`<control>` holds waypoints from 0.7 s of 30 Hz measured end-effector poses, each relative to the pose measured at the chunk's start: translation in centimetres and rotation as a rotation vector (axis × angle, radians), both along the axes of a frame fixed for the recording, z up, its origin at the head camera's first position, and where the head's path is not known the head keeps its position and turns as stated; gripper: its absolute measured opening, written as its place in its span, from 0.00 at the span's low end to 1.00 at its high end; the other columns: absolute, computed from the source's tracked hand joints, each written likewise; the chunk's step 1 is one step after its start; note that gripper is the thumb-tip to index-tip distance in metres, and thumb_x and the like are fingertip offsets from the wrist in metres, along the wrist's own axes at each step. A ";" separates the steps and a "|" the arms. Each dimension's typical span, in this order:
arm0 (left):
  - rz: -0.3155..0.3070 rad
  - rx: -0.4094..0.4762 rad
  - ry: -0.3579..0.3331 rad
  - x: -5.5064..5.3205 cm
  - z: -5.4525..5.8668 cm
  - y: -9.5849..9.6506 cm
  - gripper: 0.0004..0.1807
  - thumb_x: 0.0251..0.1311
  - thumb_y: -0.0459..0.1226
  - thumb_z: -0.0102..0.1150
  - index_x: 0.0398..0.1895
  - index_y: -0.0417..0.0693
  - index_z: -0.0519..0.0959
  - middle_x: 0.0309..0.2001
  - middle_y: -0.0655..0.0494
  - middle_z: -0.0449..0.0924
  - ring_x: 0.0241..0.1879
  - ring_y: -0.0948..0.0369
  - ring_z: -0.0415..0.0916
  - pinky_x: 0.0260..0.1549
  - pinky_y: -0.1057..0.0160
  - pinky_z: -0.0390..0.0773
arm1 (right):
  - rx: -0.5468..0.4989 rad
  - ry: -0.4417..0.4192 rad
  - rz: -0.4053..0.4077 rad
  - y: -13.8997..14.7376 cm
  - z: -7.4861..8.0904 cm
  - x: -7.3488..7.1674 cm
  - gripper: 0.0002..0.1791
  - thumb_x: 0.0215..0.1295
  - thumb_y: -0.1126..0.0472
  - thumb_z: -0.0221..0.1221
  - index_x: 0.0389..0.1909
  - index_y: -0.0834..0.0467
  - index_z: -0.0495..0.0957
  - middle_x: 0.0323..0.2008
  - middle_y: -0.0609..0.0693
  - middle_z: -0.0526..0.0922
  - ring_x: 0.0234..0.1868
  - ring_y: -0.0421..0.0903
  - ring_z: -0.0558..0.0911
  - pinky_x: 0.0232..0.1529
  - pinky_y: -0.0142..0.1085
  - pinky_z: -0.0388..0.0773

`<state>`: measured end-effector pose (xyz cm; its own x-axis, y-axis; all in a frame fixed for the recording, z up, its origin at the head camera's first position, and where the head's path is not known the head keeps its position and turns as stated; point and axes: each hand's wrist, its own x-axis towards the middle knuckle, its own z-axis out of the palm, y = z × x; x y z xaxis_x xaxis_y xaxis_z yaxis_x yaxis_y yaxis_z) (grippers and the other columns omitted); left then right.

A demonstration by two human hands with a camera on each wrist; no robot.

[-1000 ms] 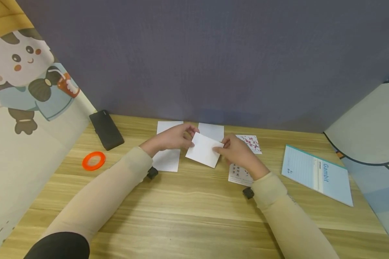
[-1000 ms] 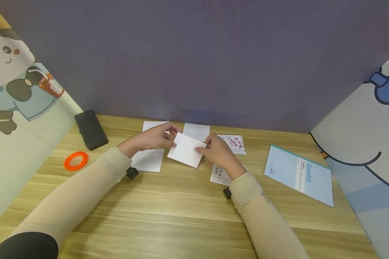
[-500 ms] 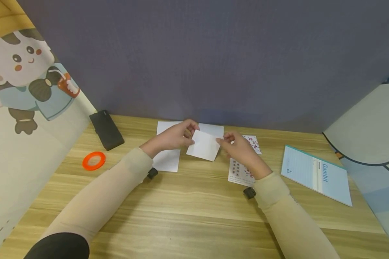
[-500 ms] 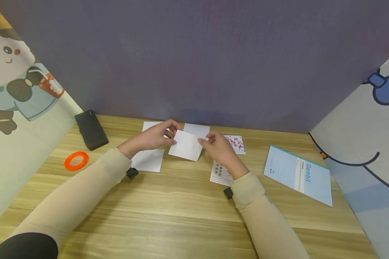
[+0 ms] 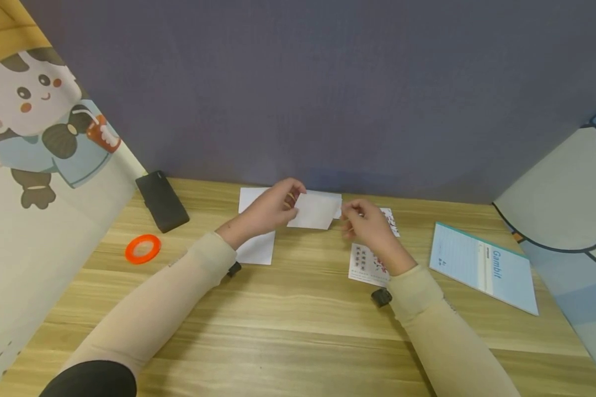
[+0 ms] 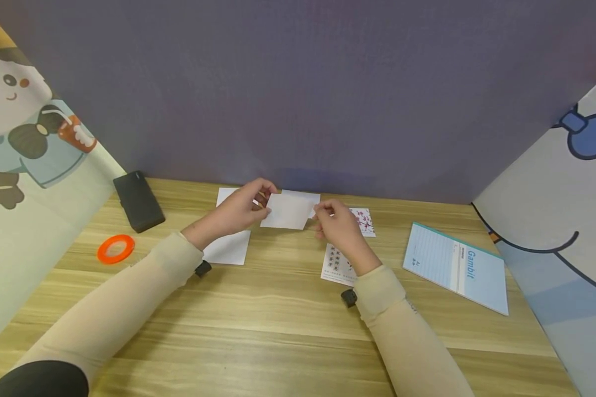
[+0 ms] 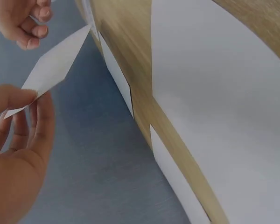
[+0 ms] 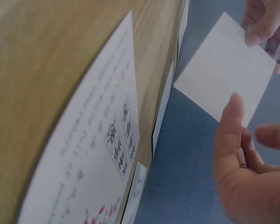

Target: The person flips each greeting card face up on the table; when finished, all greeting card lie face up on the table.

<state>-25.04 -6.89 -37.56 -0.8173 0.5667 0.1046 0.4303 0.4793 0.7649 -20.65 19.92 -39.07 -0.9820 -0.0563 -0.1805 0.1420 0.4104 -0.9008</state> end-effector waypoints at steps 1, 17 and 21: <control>0.003 -0.009 0.035 0.2 0.1 0.1 0.23 0.75 0.29 0.57 0.70 0.44 0.69 0.60 0.46 0.73 0.57 0.54 0.78 0.57 0.56 0.85 | -0.013 -0.002 -0.001 0.0 0.0 0.0 0.24 0.87 0.49 0.48 0.70 0.61 0.72 0.60 0.62 0.79 0.53 0.58 0.87 0.52 0.45 0.92; -0.032 -0.098 0.646 2.1 0.4 1.3 0.17 0.73 0.25 0.55 0.62 0.41 0.75 0.54 0.46 0.80 0.52 0.53 0.81 0.53 0.60 0.85 | -0.435 -0.157 -0.035 0.2 -0.3 -0.6 0.24 0.89 0.55 0.41 0.72 0.66 0.68 0.46 0.46 0.82 0.41 0.41 0.85 0.46 0.33 0.89; -0.064 -0.111 0.740 2.3 0.5 1.5 0.16 0.73 0.24 0.55 0.60 0.40 0.75 0.55 0.46 0.81 0.54 0.53 0.81 0.56 0.60 0.85 | -0.495 -0.190 -0.038 0.2 -0.2 -0.7 0.26 0.89 0.52 0.41 0.73 0.66 0.67 0.46 0.45 0.84 0.40 0.40 0.85 0.44 0.31 0.89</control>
